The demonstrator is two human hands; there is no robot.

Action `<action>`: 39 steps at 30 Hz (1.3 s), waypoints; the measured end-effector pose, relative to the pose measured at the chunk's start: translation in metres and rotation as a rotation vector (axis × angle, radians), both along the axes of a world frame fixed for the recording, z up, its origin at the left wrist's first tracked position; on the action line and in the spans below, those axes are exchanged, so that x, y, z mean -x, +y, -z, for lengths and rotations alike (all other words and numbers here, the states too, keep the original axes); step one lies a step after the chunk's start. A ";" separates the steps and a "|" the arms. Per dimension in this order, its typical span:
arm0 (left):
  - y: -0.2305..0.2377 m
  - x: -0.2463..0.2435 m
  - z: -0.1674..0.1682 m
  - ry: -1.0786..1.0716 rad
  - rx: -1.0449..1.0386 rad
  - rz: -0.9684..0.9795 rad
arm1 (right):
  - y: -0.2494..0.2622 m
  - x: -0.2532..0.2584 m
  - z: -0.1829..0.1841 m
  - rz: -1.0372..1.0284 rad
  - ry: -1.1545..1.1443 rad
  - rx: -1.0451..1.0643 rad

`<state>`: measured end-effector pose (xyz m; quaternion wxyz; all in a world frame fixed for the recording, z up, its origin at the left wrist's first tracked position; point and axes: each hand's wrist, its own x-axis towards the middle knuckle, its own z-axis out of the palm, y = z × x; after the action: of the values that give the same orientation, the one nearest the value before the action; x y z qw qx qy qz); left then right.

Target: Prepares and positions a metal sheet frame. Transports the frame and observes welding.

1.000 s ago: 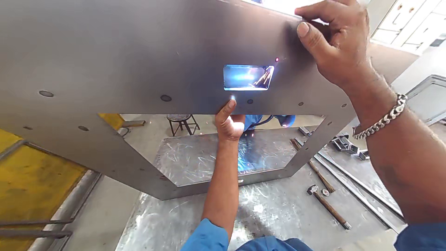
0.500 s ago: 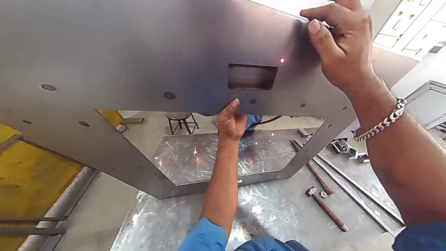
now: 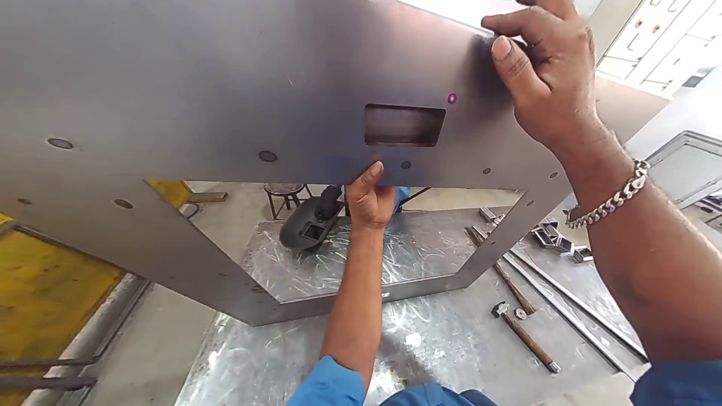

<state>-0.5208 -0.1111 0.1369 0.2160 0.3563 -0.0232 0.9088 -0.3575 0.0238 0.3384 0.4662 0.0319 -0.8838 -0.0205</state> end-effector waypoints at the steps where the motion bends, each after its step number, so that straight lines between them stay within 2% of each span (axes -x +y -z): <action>1: 0.000 0.000 0.000 -0.005 0.005 0.001 | 0.000 0.000 0.000 0.000 0.000 -0.001; 17: -0.003 -0.002 -0.001 -0.002 0.025 0.033 | -0.001 -0.004 -0.007 0.021 -0.043 -0.026; 29: -0.001 0.000 -0.001 0.010 0.019 0.043 | -0.002 0.002 -0.005 0.116 -0.037 -0.052; 39: -0.003 0.000 0.003 -0.084 0.061 -0.007 | 0.000 0.006 -0.002 0.136 -0.012 -0.069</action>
<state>-0.5208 -0.1137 0.1340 0.2224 0.3113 -0.0031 0.9239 -0.3636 0.0235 0.3406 0.4570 -0.0120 -0.8856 -0.0824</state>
